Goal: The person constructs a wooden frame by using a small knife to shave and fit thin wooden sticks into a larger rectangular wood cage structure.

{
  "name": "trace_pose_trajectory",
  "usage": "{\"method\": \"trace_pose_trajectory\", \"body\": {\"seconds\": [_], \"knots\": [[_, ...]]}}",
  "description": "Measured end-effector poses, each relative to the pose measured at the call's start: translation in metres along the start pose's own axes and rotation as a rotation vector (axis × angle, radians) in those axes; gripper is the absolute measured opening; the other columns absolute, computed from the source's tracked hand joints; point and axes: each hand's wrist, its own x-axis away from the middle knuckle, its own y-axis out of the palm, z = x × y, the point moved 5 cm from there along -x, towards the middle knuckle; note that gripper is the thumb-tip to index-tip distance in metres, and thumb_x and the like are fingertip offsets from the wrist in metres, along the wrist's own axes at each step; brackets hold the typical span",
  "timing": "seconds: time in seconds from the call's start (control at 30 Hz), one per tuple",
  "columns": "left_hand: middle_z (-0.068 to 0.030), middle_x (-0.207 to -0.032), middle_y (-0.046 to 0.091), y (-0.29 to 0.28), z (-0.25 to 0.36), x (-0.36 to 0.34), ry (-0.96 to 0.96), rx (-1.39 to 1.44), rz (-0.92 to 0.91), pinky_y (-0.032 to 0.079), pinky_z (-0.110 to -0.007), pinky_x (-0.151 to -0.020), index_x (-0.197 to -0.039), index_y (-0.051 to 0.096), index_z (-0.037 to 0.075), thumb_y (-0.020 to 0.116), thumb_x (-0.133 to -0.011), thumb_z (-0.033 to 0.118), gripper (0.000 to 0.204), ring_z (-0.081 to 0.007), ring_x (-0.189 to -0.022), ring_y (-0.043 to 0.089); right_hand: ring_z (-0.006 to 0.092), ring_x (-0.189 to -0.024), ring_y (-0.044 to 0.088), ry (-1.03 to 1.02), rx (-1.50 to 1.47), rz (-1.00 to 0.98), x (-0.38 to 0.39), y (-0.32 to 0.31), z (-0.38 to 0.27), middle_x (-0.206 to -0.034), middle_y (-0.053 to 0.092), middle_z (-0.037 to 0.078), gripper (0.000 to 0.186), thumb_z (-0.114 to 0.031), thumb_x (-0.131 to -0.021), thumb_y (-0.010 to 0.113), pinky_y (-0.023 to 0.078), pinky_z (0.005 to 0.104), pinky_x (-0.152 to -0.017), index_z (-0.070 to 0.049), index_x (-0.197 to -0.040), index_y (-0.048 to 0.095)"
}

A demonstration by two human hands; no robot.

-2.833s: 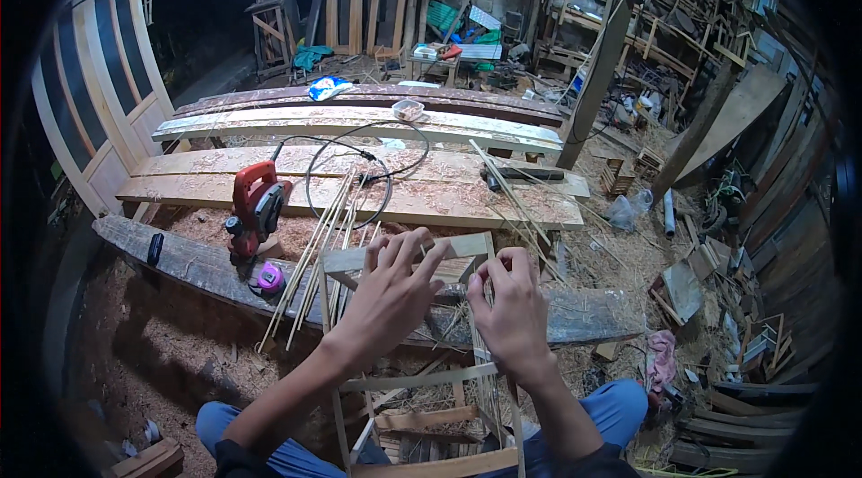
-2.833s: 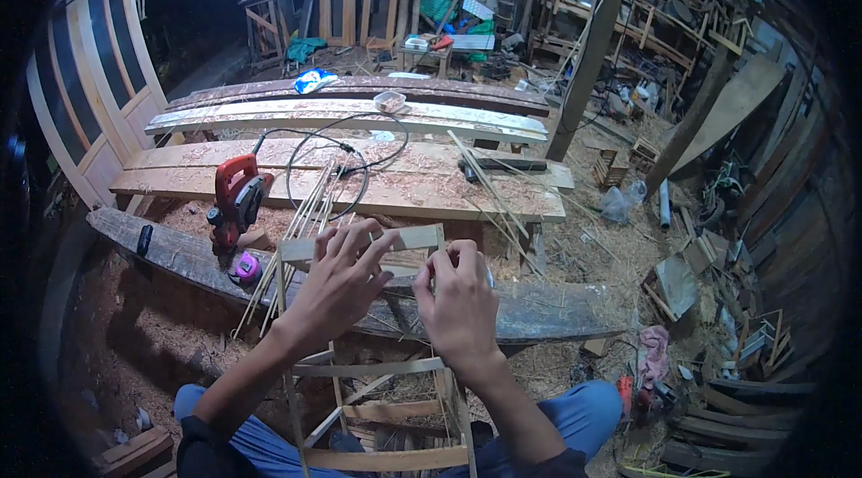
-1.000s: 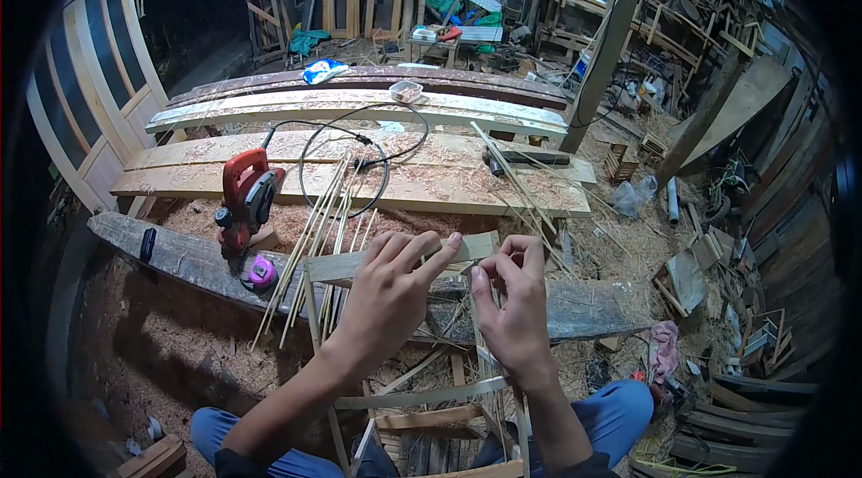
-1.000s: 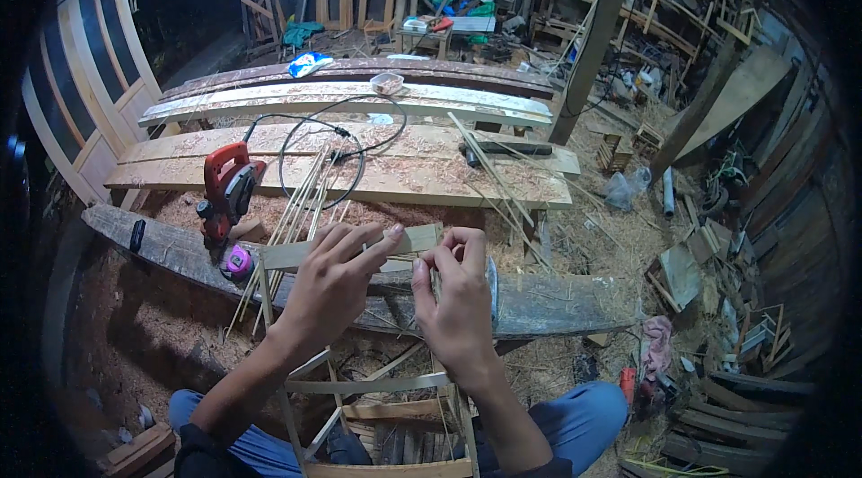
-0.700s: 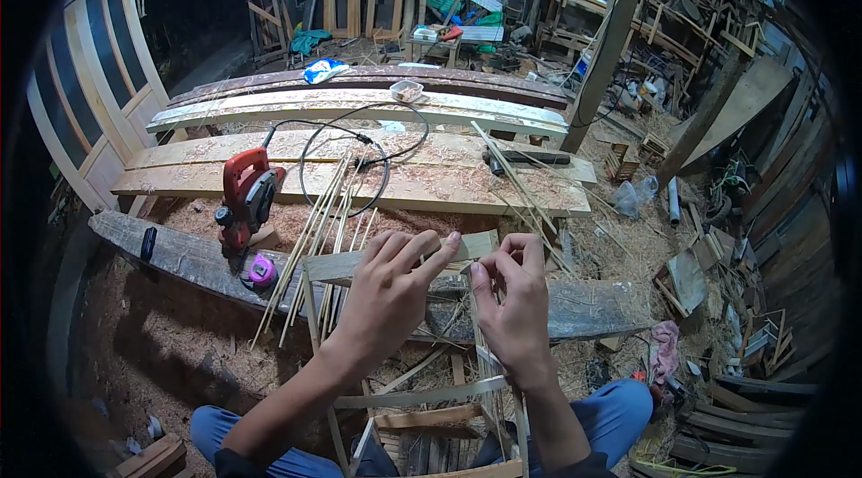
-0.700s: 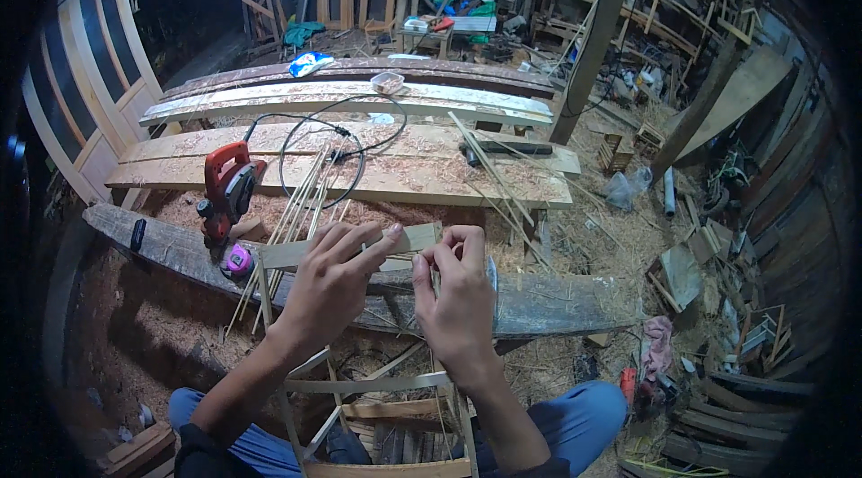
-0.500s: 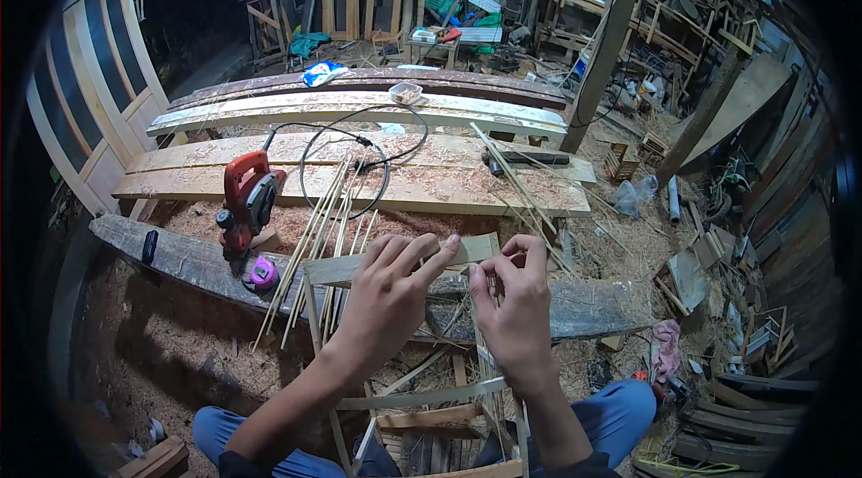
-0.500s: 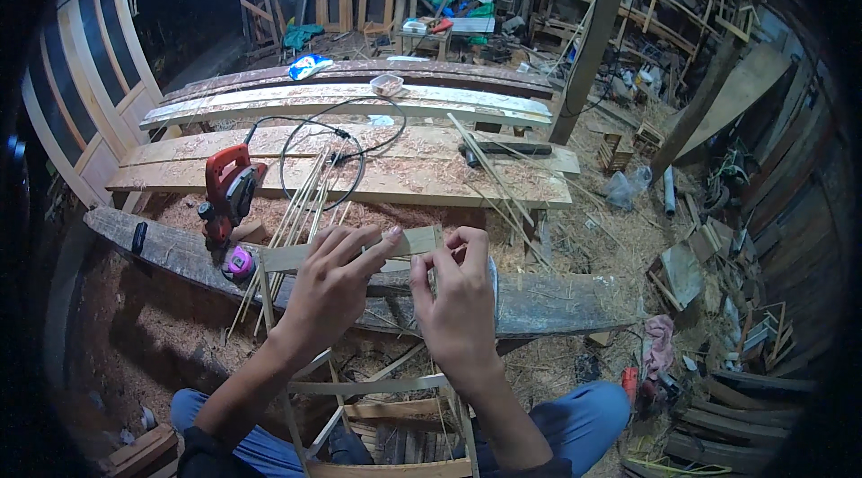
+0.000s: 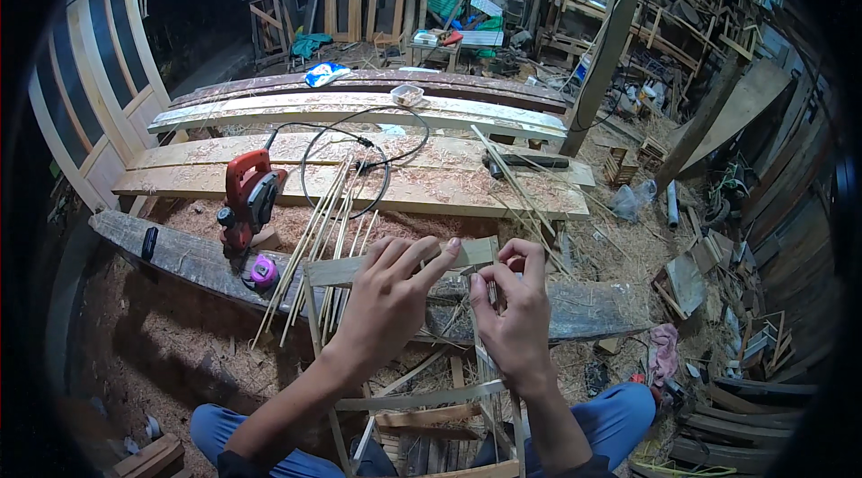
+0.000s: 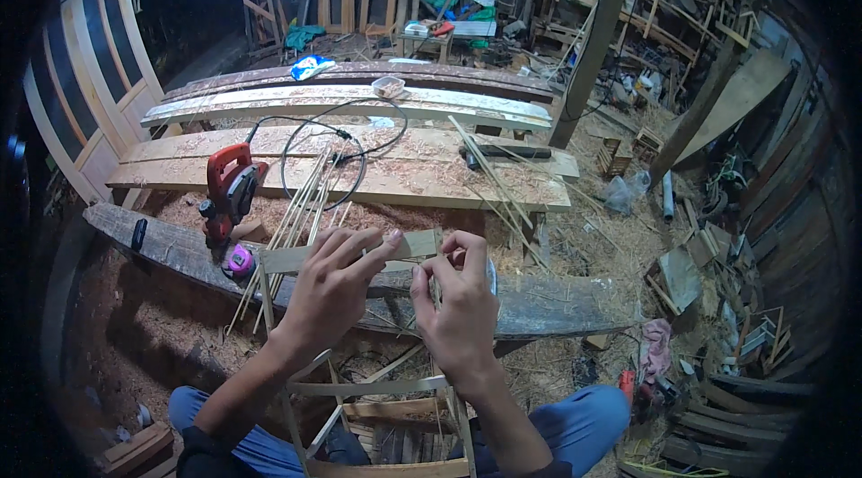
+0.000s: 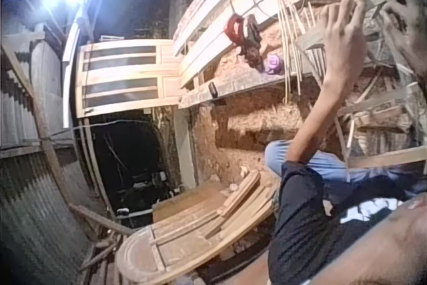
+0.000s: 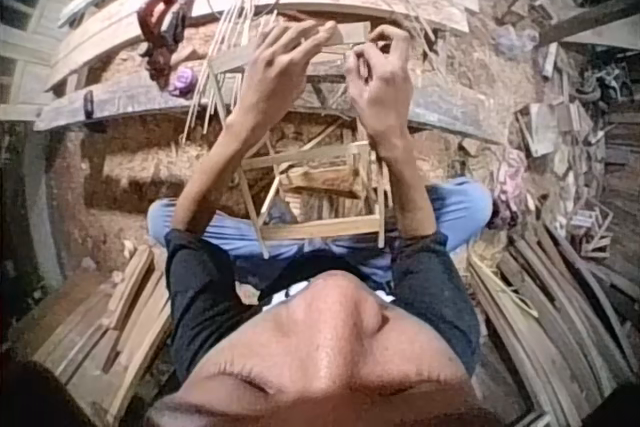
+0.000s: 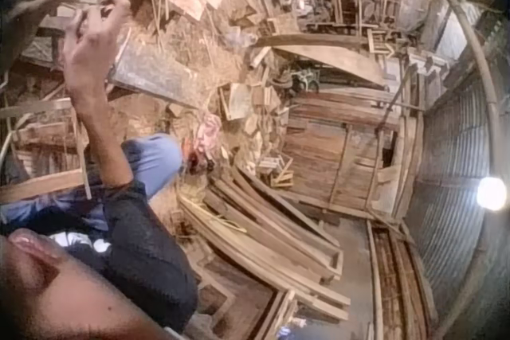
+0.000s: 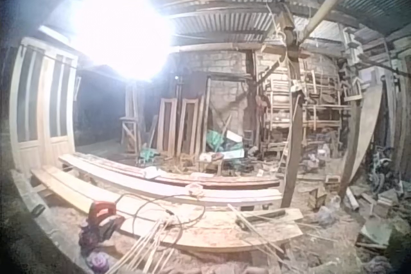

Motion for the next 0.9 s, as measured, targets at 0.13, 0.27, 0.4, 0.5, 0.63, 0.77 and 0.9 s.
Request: {"method": "trace_pose_trajectory", "body": {"seconds": [0.13, 0.27, 0.4, 0.5, 0.63, 0.77, 0.9], "knots": [[-0.0130, -0.123, 0.068, 0.005, -0.001, -0.006, 0.006, -0.004, -0.013, 0.050, -0.043, -0.101, -0.139, 0.065, 0.008, 0.065, -0.076, -0.008, 0.065, -0.0314, -0.110, 0.063, 0.0290, -0.095, 0.064, 0.017, 0.004, 0.012, -0.005, 0.001, 0.007, -0.116, 0.051, 0.014, 0.013, -0.010, -0.094, 0.071, 0.055, 0.0424, -0.082, 0.003, -0.094, 0.067], [-0.0135, -0.123, 0.068, -0.004, -0.010, -0.008, 0.010, -0.043, -0.040, 0.049, -0.044, -0.102, -0.140, 0.064, 0.006, 0.064, -0.080, -0.007, 0.061, -0.0321, -0.110, 0.063, 0.0325, -0.100, 0.063, 0.036, -0.032, -0.022, -0.006, 0.004, 0.001, -0.117, 0.052, 0.017, 0.015, -0.011, -0.095, 0.070, 0.053, 0.0448, -0.087, 0.003, -0.095, 0.066], [-0.0143, -0.123, 0.068, 0.013, -0.020, -0.020, 0.029, 0.018, -0.065, 0.050, -0.044, -0.102, -0.141, 0.064, 0.006, 0.065, -0.088, -0.003, 0.054, -0.0331, -0.113, 0.064, 0.0374, -0.108, 0.062, 0.040, 0.078, -0.110, 0.003, -0.006, 0.007, -0.119, 0.055, 0.020, 0.018, -0.016, -0.098, 0.068, 0.052, 0.0465, -0.091, 0.002, -0.099, 0.066], [-0.0138, -0.122, 0.068, 0.012, -0.024, -0.023, -0.011, 0.076, -0.075, 0.050, -0.044, -0.100, -0.142, 0.063, 0.008, 0.065, -0.093, 0.001, 0.050, -0.0339, -0.114, 0.064, 0.0395, -0.109, 0.062, 0.124, 0.017, -0.250, 0.013, -0.015, 0.008, -0.120, 0.056, 0.020, 0.022, -0.022, -0.101, 0.066, 0.052, 0.0476, -0.091, 0.000, -0.101, 0.066], [-0.0138, -0.121, 0.069, 0.010, -0.027, -0.021, -0.032, 0.128, -0.065, 0.051, -0.045, -0.100, -0.142, 0.065, 0.011, 0.065, -0.098, 0.007, 0.044, -0.0330, -0.116, 0.064, 0.0444, -0.091, 0.068, 0.157, 0.087, -0.359, 0.032, -0.022, 0.002, -0.119, 0.055, 0.021, 0.030, -0.033, -0.105, 0.062, 0.056, 0.0509, -0.080, -0.003, -0.109, 0.064], [-0.0135, -0.125, 0.068, 0.009, -0.020, -0.015, -0.053, 0.049, -0.061, 0.049, -0.045, -0.103, -0.141, 0.066, 0.012, 0.067, -0.098, 0.012, 0.043, -0.0328, -0.120, 0.063, 0.0427, -0.087, 0.068, 0.187, 0.144, -0.270, 0.040, -0.013, 0.004, -0.106, 0.061, 0.018, 0.026, -0.030, -0.109, 0.055, 0.054, 0.0523, -0.076, -0.005, -0.110, 0.064], [-0.0141, -0.134, 0.063, -0.007, -0.004, -0.006, -0.034, -0.031, -0.056, 0.043, -0.044, -0.110, -0.140, 0.065, 0.011, 0.067, -0.097, 0.012, 0.043, -0.0318, -0.127, 0.058, 0.0418, -0.092, 0.066, 0.159, 0.059, -0.191, 0.038, -0.016, 0.002, -0.099, 0.065, 0.019, 0.029, -0.027, -0.111, 0.051, 0.050, 0.0487, -0.077, -0.003, -0.110, 0.068]]}}
